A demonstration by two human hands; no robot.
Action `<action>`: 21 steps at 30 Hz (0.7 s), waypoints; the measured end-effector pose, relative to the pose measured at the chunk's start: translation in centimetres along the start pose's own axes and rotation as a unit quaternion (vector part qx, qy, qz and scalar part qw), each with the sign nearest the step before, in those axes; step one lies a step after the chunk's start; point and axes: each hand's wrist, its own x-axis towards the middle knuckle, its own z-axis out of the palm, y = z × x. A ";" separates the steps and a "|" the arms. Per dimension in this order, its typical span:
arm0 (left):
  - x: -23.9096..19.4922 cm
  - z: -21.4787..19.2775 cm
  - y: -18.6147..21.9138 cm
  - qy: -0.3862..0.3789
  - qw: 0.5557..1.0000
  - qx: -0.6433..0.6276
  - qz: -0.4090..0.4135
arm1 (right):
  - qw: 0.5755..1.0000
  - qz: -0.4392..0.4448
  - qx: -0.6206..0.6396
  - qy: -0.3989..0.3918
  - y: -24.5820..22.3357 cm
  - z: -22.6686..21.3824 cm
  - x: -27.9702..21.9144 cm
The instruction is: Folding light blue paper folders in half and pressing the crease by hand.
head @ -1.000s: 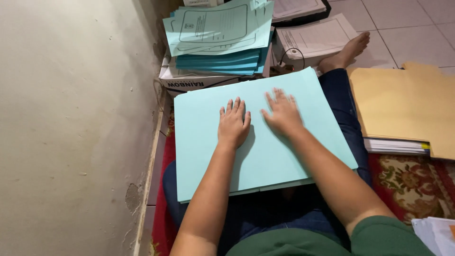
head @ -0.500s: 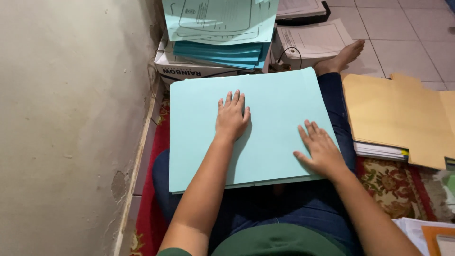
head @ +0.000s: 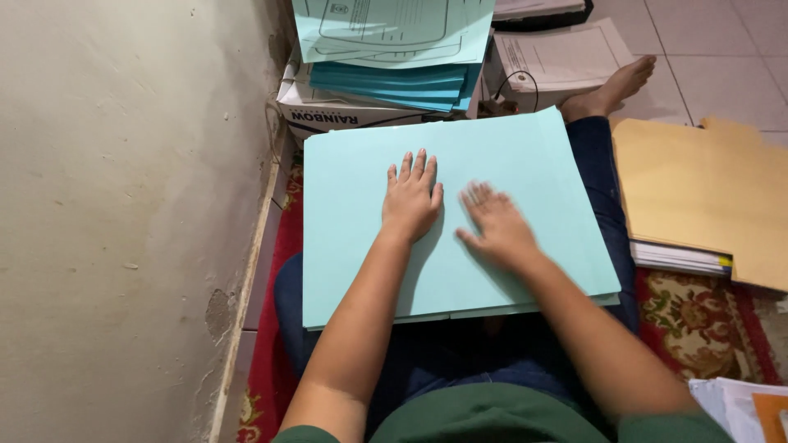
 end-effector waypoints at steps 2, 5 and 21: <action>0.0 -0.2 0.1 -0.013 1.000 -0.005 -0.005 | 0.997 0.059 -0.038 0.024 3.5 -0.4 0.5; 0.0 0.0 0.1 -0.011 1.000 -0.004 -0.012 | 0.980 0.191 -0.045 0.044 8.3 -0.8 0.4; 0.5 0.8 -0.2 -0.007 1.000 0.017 -0.012 | 0.999 0.046 -0.018 0.016 0.4 -1.2 9.9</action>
